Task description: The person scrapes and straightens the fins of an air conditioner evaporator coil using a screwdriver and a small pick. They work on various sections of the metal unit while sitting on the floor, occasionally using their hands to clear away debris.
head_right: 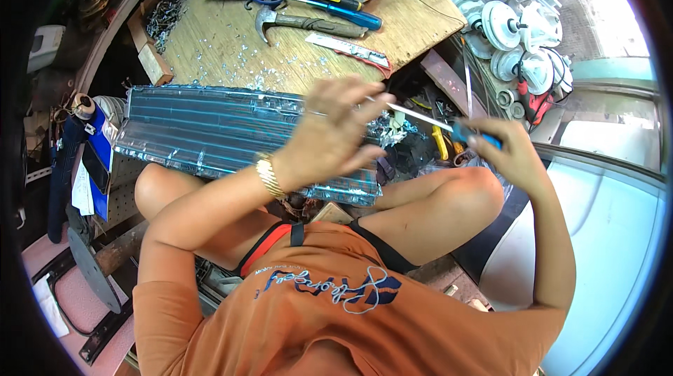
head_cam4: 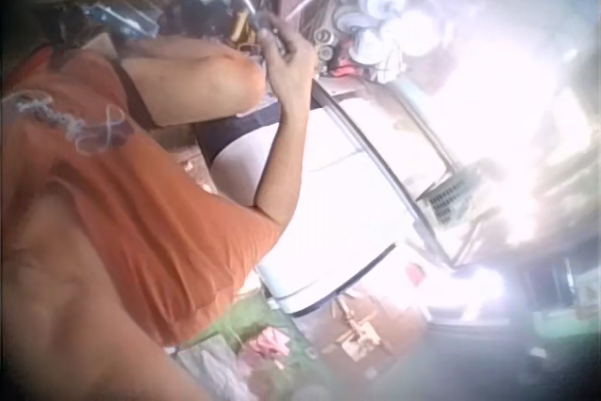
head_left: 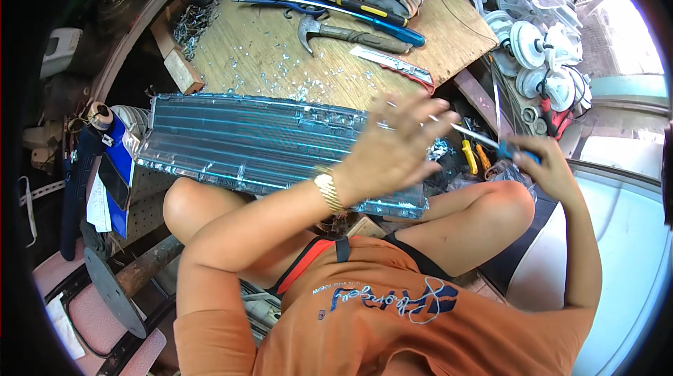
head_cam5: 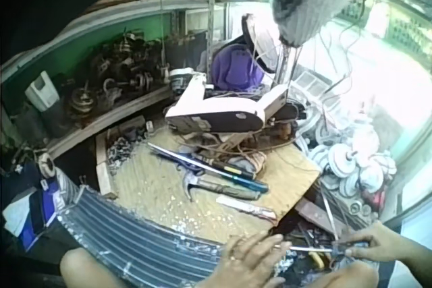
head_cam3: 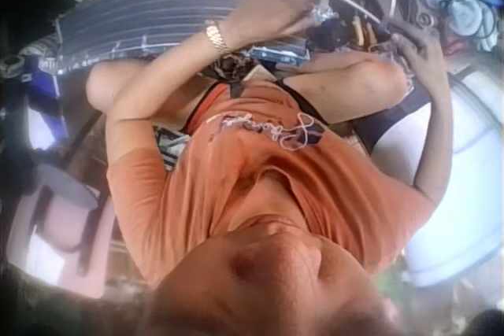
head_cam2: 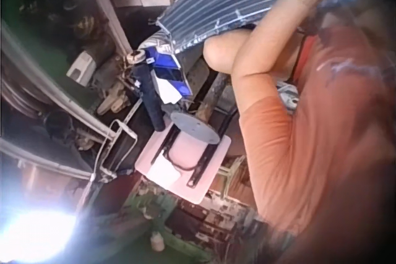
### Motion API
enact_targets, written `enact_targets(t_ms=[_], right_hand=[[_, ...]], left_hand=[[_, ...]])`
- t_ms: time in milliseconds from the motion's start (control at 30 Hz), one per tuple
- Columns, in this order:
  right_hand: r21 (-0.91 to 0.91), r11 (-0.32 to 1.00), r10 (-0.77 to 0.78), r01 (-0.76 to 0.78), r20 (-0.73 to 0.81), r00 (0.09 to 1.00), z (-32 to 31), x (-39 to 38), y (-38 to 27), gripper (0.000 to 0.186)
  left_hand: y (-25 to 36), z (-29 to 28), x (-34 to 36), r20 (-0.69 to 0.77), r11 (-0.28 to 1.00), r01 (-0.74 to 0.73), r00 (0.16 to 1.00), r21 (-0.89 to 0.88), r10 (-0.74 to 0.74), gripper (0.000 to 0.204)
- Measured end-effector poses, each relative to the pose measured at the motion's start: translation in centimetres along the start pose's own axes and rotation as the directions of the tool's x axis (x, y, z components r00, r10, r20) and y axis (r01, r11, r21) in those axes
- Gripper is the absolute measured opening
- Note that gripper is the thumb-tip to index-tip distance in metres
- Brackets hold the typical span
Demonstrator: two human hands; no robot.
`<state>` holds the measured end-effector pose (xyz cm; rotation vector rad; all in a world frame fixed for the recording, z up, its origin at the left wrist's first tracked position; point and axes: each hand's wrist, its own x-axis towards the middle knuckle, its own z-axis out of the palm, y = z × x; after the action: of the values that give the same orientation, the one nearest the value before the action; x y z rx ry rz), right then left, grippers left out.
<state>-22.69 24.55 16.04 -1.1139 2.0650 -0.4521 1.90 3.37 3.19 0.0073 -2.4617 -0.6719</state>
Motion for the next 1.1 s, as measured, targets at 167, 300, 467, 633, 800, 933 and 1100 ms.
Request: enact_targets(t_ms=[167, 300, 467, 633, 800, 933, 1100], right_hand=[[0.011, 0.987, 0.16, -0.161, 0.035, 0.986, 0.9, -4.0, 0.8, 0.04], [-0.056, 0.997, 0.048, -0.05, -0.029, 0.998, 2.1, -5.3, 1.3, 0.04], [-0.05, 0.987, 0.153, -0.152, 0.035, 0.988, 1.7, -4.4, 0.4, 0.039], [-0.057, 0.986, 0.16, -0.156, 0.081, 0.984, 1.6, -3.4, 0.8, 0.039], [-0.199, 0.98, -0.006, 0.009, 0.017, 1.0, 1.6, -2.9, 1.2, 0.039], [-0.347, 0.936, -0.066, 0.066, 0.013, 0.998, 1.2, -2.2, 0.7, 0.04], [-0.616, 0.764, -0.281, 0.191, -0.05, 0.959, 1.8, -2.6, 0.2, 0.042]], left_hand=[[2.8, 5.6, 2.1, 0.333, 0.993, 0.1, 0.94, -0.066, -0.072, 0.065], [2.6, 8.3, 1.1, 0.237, 0.979, 0.051, 0.972, -0.197, -0.003, 0.029], [1.9, 9.0, 1.0, 0.209, 0.971, 0.056, 0.978, -0.232, -0.006, 0.022], [1.7, 9.1, 1.0, 0.221, 0.955, 0.092, 0.975, -0.28, -0.029, 0.019], [1.9, 9.6, 1.2, 0.19, 0.933, 0.151, 0.978, -0.327, -0.092, 0.015], [2.2, 9.0, 1.3, 0.209, 0.933, 0.209, 0.966, -0.293, -0.15, 0.011], [2.3, 8.0, 1.4, 0.23, 0.932, 0.247, 0.955, -0.264, -0.188, 0.011]])
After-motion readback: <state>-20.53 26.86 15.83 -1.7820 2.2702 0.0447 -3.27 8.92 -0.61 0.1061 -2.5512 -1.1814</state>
